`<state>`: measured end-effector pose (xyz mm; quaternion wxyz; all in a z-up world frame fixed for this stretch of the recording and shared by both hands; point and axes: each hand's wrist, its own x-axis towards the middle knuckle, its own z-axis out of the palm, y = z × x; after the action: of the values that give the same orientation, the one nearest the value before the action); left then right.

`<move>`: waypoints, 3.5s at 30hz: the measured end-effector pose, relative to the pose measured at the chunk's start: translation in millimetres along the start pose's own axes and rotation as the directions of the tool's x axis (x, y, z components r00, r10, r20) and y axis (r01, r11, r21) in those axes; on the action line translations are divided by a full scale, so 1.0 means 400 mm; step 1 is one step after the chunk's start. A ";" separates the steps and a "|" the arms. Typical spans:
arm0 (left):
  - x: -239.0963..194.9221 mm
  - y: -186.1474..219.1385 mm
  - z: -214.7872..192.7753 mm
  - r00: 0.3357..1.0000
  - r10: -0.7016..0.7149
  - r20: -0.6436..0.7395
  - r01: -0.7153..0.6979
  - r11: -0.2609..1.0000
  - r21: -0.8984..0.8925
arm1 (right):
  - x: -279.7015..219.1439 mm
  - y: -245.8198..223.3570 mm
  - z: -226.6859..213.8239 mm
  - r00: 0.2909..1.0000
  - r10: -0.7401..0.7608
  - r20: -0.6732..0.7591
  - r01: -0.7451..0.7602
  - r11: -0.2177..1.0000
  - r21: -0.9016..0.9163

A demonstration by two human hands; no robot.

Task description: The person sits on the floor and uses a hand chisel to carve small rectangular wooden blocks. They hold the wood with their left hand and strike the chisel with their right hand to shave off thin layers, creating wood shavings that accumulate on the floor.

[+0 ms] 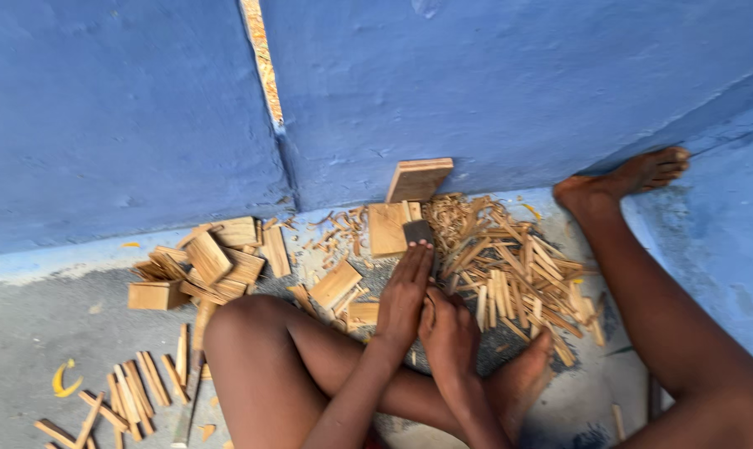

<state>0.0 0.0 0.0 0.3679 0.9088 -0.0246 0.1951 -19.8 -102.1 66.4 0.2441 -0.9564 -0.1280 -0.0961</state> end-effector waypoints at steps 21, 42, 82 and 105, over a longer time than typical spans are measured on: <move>0.104 -0.024 -0.073 0.987 -0.155 -0.027 0.145 0.963 -0.228 | 0.078 0.049 0.042 0.867 0.342 0.362 -0.495 0.681 0.541; 0.091 -0.089 0.000 0.929 -0.240 -0.282 0.214 0.969 -0.122 | 0.037 0.035 -0.087 0.991 0.078 0.112 -0.112 0.932 0.346; 0.005 0.077 -0.096 0.996 0.000 0.094 0.001 1.000 -0.012 | -0.023 -0.047 -0.086 0.993 0.062 0.100 -0.064 0.998 0.015; 0.048 0.014 -0.052 0.993 -0.015 0.114 0.012 1.000 0.024 | 0.024 -0.052 -0.078 0.995 0.101 0.015 -0.101 0.994 0.033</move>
<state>9.7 12.2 24.4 0.3565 0.9229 -0.0370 0.1408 -20.5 -97.7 104.9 0.2641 -0.9580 -0.0826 -0.0753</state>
